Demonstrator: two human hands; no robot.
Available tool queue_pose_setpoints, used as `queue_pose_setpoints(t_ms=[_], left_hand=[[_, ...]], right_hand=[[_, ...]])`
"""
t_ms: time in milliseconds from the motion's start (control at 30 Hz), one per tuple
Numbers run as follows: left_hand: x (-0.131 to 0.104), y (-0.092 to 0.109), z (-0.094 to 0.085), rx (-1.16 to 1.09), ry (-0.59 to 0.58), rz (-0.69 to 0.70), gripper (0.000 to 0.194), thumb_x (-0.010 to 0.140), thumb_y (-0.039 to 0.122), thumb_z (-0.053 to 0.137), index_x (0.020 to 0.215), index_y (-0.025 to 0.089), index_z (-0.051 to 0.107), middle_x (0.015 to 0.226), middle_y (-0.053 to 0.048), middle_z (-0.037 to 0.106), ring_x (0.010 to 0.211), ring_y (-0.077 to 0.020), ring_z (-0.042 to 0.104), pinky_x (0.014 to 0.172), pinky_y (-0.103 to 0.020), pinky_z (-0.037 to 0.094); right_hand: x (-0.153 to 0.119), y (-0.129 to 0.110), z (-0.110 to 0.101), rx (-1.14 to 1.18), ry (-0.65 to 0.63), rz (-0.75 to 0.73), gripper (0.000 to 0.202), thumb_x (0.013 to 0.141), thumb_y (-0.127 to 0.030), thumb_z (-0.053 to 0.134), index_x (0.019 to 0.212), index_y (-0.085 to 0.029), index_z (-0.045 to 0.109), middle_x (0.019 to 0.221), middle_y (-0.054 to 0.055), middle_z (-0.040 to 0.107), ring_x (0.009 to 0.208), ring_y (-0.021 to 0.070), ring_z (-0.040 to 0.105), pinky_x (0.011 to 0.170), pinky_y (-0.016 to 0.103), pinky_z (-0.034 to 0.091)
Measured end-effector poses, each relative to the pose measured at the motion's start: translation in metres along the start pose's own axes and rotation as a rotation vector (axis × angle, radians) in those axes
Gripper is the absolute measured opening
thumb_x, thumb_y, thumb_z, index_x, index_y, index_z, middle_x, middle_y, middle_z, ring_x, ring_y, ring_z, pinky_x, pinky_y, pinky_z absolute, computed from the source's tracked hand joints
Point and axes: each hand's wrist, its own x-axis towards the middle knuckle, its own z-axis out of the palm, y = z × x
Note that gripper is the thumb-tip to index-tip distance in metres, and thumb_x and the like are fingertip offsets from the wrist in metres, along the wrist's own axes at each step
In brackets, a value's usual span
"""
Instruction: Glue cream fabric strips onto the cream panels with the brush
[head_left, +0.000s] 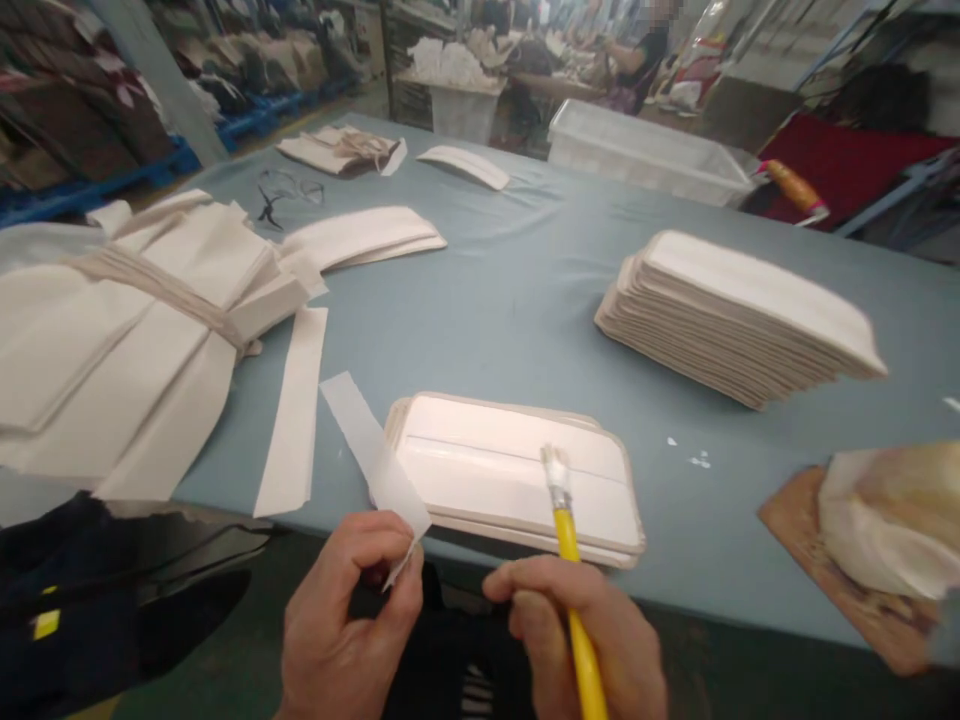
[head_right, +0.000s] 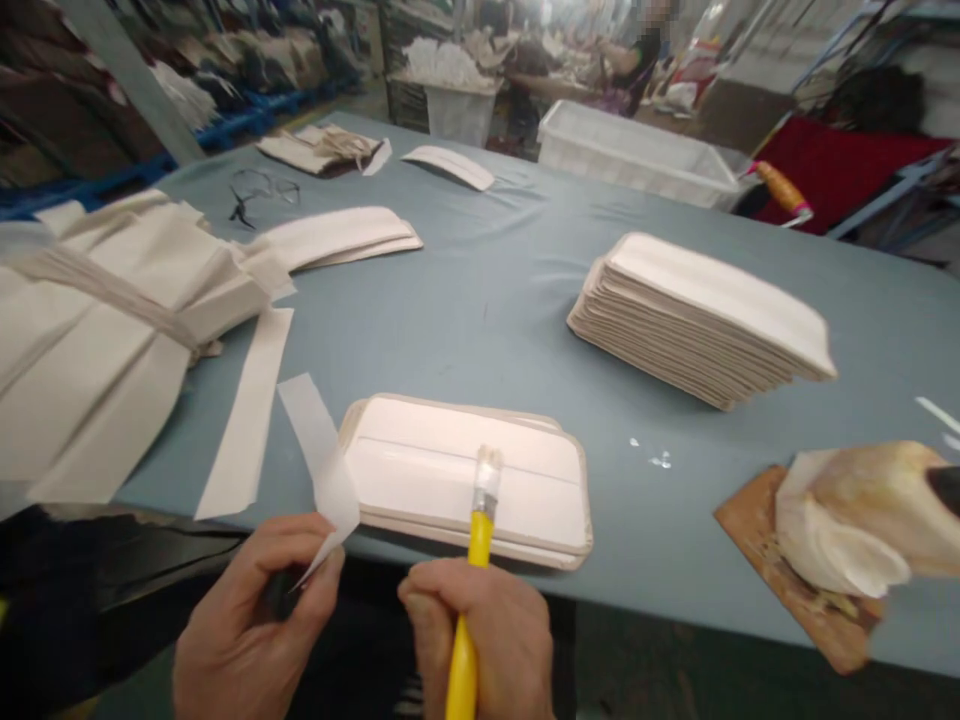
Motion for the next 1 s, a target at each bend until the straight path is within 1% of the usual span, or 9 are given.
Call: queue_pose_setpoints(t_ms=[133, 233, 367, 600, 733, 800, 833, 900, 1000], left_hand=[[0.002, 0.01, 0.018, -0.003, -0.015, 0.184, 0.008, 0.099, 0.016, 0.064, 0.096, 0.023, 0.062, 0.09, 0.0, 0.07, 0.083, -0.0108, 0.07, 0.08, -0.02, 0.056], [0.003, 0.012, 0.029, 0.008, -0.034, 0.276, 0.008, 0.101, 0.017, 0.062, 0.096, 0.023, 0.061, 0.086, -0.001, 0.071, 0.077, -0.0125, 0.066, 0.072, -0.023, 0.055], [0.003, 0.01, 0.04, 0.022, -0.005, 0.36, 0.011, 0.099, 0.01, 0.062, 0.095, 0.021, 0.061, 0.086, -0.002, 0.07, 0.079, -0.0135, 0.064, 0.076, -0.024, 0.053], [0.003, 0.014, 0.051, 0.072, 0.023, 0.355, 0.016, 0.094, 0.007, 0.067, 0.093, 0.022, 0.062, 0.081, 0.001, 0.071, 0.075, -0.0155, 0.062, 0.074, -0.029, 0.049], [-0.003, 0.015, 0.044, 0.056, 0.04, 0.309, 0.013, 0.094, 0.01, 0.068, 0.099, 0.022, 0.064, 0.087, -0.001, 0.074, 0.079, -0.0147, 0.066, 0.077, -0.028, 0.052], [-0.014, 0.013, 0.034, -0.049, -0.016, 0.178, 0.014, 0.093, 0.014, 0.073, 0.1, 0.022, 0.065, 0.088, -0.001, 0.074, 0.079, -0.0135, 0.068, 0.076, -0.025, 0.054], [-0.02, 0.012, 0.029, -0.144, -0.086, 0.037, 0.011, 0.092, 0.018, 0.075, 0.096, 0.023, 0.065, 0.084, 0.001, 0.072, 0.074, -0.0125, 0.067, 0.071, -0.022, 0.053], [-0.031, 0.012, 0.022, -0.421, -0.289, -0.399, 0.02, 0.093, 0.038, 0.077, 0.087, 0.023, 0.065, 0.071, 0.003, 0.064, 0.059, -0.0104, 0.057, 0.056, -0.021, 0.046], [-0.036, 0.018, 0.024, -0.914, -0.537, -1.022, 0.059, 0.084, 0.078, 0.071, 0.084, 0.02, 0.066, 0.06, 0.003, 0.052, 0.047, -0.0083, 0.037, 0.044, -0.023, 0.03]], right_hand=[[-0.002, 0.011, 0.002, -0.044, -0.038, -0.041, 0.016, 0.101, -0.041, 0.069, 0.106, -0.027, 0.065, 0.09, -0.001, 0.078, 0.063, 0.0118, 0.069, 0.064, 0.023, 0.057], [-0.005, 0.012, 0.0, -0.1, -0.032, 0.033, 0.019, 0.093, -0.039, 0.07, 0.102, -0.027, 0.059, 0.092, -0.001, 0.076, 0.071, 0.016, 0.071, 0.068, 0.028, 0.058], [-0.008, 0.009, -0.004, -0.126, -0.049, 0.15, 0.016, 0.092, -0.031, 0.067, 0.102, -0.027, 0.056, 0.089, 0.0, 0.074, 0.076, 0.018, 0.072, 0.074, 0.03, 0.059], [-0.011, 0.011, 0.001, -0.177, 0.021, 0.192, 0.007, 0.1, -0.023, 0.061, 0.103, -0.027, 0.056, 0.091, -0.001, 0.072, 0.083, 0.0164, 0.073, 0.083, 0.029, 0.057], [-0.008, 0.013, 0.004, -0.143, 0.042, 0.169, 0.003, 0.103, -0.024, 0.059, 0.104, -0.026, 0.057, 0.093, 0.001, 0.072, 0.085, 0.017, 0.074, 0.081, 0.028, 0.058], [-0.004, 0.012, 0.002, -0.142, 0.084, 0.172, 0.006, 0.104, -0.026, 0.06, 0.102, -0.026, 0.055, 0.095, 0.001, 0.072, 0.087, 0.0171, 0.073, 0.082, 0.027, 0.059], [-0.001, 0.011, 0.001, -0.14, 0.097, 0.177, 0.008, 0.104, -0.028, 0.061, 0.101, -0.026, 0.054, 0.095, 0.001, 0.072, 0.086, 0.0168, 0.073, 0.082, 0.027, 0.059], [0.003, 0.007, -0.002, -0.121, 0.1, 0.183, 0.01, 0.104, -0.028, 0.061, 0.099, -0.028, 0.052, 0.093, -0.001, 0.071, 0.083, 0.016, 0.071, 0.08, 0.026, 0.059], [0.005, 0.002, -0.006, -0.085, 0.072, 0.178, 0.011, 0.102, -0.025, 0.06, 0.096, -0.029, 0.051, 0.088, -0.003, 0.069, 0.075, 0.0149, 0.069, 0.074, 0.024, 0.058]])
